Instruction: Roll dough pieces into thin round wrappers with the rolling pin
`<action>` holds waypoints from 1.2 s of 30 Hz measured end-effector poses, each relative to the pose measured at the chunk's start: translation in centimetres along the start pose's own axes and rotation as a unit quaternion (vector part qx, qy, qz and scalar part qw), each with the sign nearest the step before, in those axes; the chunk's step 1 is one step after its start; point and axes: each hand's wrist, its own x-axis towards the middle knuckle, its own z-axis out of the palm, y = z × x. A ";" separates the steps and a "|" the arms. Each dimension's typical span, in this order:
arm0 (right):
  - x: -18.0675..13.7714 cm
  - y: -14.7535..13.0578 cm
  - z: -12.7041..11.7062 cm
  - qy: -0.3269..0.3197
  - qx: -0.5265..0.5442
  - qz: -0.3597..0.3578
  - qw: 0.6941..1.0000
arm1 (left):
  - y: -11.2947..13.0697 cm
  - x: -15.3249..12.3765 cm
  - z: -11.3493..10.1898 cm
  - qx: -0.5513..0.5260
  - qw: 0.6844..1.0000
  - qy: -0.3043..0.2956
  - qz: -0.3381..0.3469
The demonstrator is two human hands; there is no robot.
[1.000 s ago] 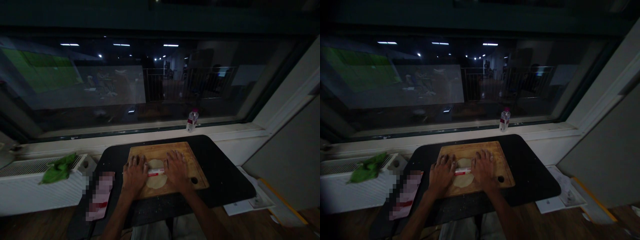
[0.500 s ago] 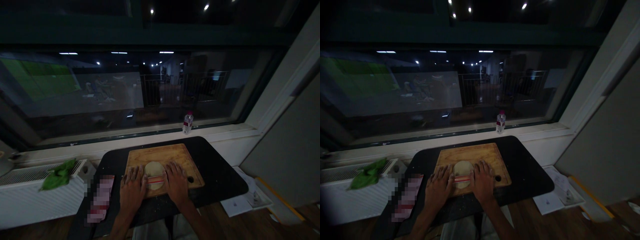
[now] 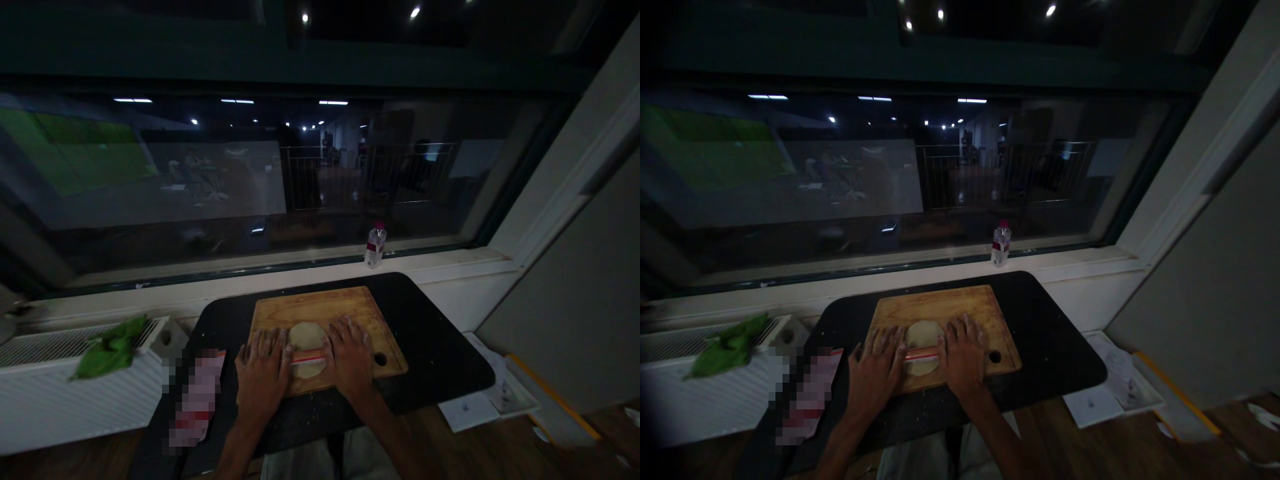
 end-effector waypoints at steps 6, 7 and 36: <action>2.6 0.2 0.1 -0.039 -0.030 0.001 0.999 | 0.0 2.6 -0.3 0.011 1.000 -0.028 -0.002; 3.2 0.2 0.1 -0.045 -0.030 0.000 0.999 | 0.1 3.0 -0.4 0.012 0.999 -0.035 0.000; 13.2 0.4 1.1 -0.094 0.015 0.049 0.994 | -1.2 12.7 1.8 -0.016 0.994 -0.102 -0.038</action>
